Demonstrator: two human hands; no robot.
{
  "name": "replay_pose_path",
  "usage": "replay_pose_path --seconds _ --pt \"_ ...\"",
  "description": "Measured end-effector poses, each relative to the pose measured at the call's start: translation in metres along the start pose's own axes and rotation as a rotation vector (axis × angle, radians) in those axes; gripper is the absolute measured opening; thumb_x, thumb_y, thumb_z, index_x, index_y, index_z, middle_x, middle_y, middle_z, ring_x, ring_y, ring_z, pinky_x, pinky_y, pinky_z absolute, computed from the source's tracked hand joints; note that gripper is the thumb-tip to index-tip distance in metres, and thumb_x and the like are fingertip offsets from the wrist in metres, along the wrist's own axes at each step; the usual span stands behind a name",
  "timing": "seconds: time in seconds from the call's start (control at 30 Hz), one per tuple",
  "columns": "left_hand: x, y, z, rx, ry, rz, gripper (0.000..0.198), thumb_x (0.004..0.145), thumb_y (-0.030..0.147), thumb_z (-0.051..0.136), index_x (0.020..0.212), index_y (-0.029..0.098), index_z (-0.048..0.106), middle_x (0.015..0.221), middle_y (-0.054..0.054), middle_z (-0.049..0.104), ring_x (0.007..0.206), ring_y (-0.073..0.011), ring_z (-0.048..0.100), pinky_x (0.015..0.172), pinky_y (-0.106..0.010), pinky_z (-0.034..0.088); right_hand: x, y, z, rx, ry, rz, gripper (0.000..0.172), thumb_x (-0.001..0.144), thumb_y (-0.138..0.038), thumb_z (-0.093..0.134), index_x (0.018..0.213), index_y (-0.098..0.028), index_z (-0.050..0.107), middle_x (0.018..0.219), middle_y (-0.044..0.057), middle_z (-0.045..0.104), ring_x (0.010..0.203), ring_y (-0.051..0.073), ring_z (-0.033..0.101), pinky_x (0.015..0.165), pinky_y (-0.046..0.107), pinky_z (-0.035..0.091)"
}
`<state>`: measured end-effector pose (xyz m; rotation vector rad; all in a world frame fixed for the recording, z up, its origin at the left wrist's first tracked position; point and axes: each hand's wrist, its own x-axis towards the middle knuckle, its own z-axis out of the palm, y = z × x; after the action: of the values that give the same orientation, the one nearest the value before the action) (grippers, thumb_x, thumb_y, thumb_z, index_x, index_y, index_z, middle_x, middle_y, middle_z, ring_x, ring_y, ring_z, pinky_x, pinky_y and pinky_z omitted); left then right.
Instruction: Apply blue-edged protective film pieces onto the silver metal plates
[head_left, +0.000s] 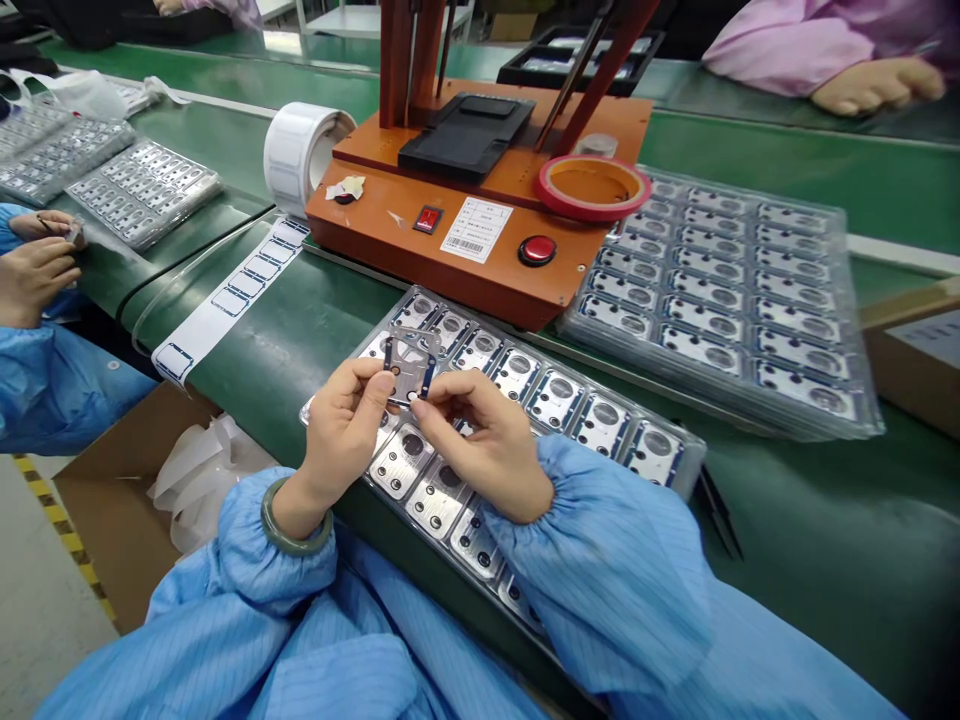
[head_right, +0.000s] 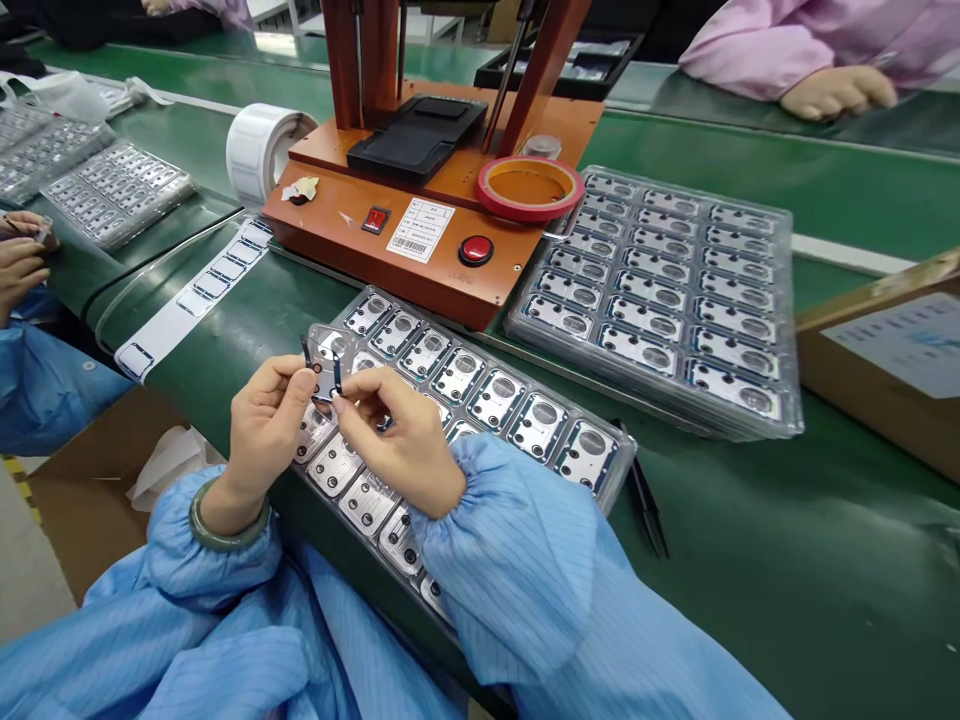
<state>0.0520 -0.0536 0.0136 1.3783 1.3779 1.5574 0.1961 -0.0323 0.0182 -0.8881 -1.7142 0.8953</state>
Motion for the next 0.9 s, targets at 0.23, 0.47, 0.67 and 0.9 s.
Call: replay_pose_path --seconds 0.23,0.47,0.67,0.9 --pt "-0.0011 0.0008 0.0000 -0.053 -0.020 0.035 0.016 0.089 0.035 0.056 0.089 0.020 0.062 0.076 0.001 0.065 0.065 -0.0098 0.061 0.062 -0.021 0.050 -0.0005 0.0016 -0.0004 0.020 -0.007 -0.027 0.010 0.082 -0.015 0.060 0.084 -0.023 0.055 0.070 -0.003 0.056 0.057 0.009 0.052 0.052 0.023 0.046" --pt "0.0017 -0.0011 0.0030 0.008 0.068 0.048 0.016 0.089 0.035 0.056 0.090 0.020 0.062 0.087 -0.002 0.067 0.076 -0.0126 0.062 0.070 -0.024 0.050 -0.0007 0.0021 -0.0007 -0.005 -0.030 -0.067 0.011 0.082 -0.013 0.060 0.084 -0.022 0.055 0.068 -0.004 0.056 0.056 0.009 0.052 0.052 0.022 0.045" --pt "0.0011 -0.0003 0.0001 0.035 0.096 0.116 0.015 0.090 0.030 0.055 0.081 0.019 0.060 0.074 0.001 0.062 0.063 -0.0087 0.056 0.060 -0.020 0.047 -0.0015 0.0020 -0.0005 0.005 -0.075 -0.109 0.011 0.082 -0.012 0.060 0.085 -0.021 0.055 0.069 -0.003 0.056 0.055 0.008 0.052 0.050 0.021 0.046" --pt "0.0011 -0.0059 0.0000 0.097 0.124 0.288 0.013 0.091 0.026 0.053 0.090 0.019 0.063 0.083 0.000 0.067 0.071 -0.0098 0.062 0.065 -0.021 0.049 -0.0003 0.0015 -0.0012 0.008 -0.095 -0.134 0.012 0.082 -0.010 0.060 0.085 -0.020 0.055 0.069 -0.003 0.056 0.054 0.007 0.051 0.050 0.020 0.047"
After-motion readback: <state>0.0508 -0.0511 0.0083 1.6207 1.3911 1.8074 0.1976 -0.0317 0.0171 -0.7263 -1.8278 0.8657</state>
